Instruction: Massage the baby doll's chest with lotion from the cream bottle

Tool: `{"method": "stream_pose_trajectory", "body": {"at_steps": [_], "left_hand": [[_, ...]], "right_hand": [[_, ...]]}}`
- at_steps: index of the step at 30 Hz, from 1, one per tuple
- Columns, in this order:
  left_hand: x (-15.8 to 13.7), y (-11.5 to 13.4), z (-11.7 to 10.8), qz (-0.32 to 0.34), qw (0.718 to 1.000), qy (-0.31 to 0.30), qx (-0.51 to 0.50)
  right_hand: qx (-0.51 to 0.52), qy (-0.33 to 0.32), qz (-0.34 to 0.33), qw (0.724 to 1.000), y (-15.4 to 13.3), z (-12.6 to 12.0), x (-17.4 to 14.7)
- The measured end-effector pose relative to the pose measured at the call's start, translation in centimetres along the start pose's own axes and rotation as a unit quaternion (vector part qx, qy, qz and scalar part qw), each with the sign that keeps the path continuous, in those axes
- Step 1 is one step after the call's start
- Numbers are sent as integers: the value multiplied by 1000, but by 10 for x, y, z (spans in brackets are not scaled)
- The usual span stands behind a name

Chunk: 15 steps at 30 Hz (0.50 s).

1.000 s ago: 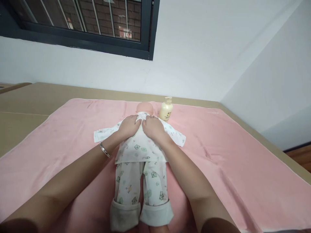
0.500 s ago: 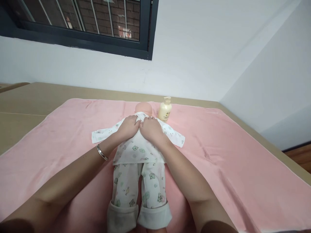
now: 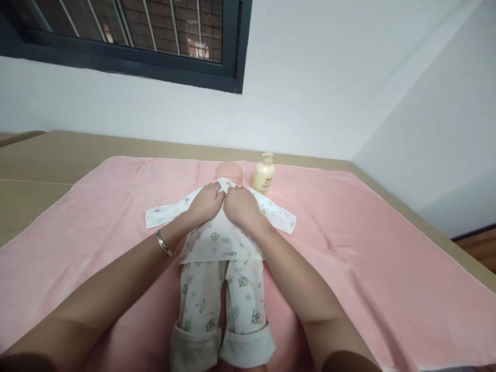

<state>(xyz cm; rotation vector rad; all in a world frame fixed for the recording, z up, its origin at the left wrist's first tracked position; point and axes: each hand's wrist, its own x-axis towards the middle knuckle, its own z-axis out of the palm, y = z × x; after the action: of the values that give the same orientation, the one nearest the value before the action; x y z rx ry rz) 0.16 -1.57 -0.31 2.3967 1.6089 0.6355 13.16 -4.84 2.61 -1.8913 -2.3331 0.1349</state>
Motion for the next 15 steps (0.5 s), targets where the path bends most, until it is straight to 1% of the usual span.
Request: {"method": "stream_pose_trajectory", "body": {"at_steps": [3, 6, 10, 15], "left_hand": [[-1, 1, 6, 0, 1000, 16, 13], [-1, 2, 9, 5, 999, 23, 23], [-2, 1, 11, 3, 999, 29, 24], [-4, 0, 13, 8, 999, 41, 18]], "right_hand": [[31, 20, 5, 999, 14, 6, 13], [29, 34, 8, 999, 23, 13, 21], [7, 35, 8, 999, 21, 15, 20], [-30, 29, 4, 999, 14, 10, 14]]}}
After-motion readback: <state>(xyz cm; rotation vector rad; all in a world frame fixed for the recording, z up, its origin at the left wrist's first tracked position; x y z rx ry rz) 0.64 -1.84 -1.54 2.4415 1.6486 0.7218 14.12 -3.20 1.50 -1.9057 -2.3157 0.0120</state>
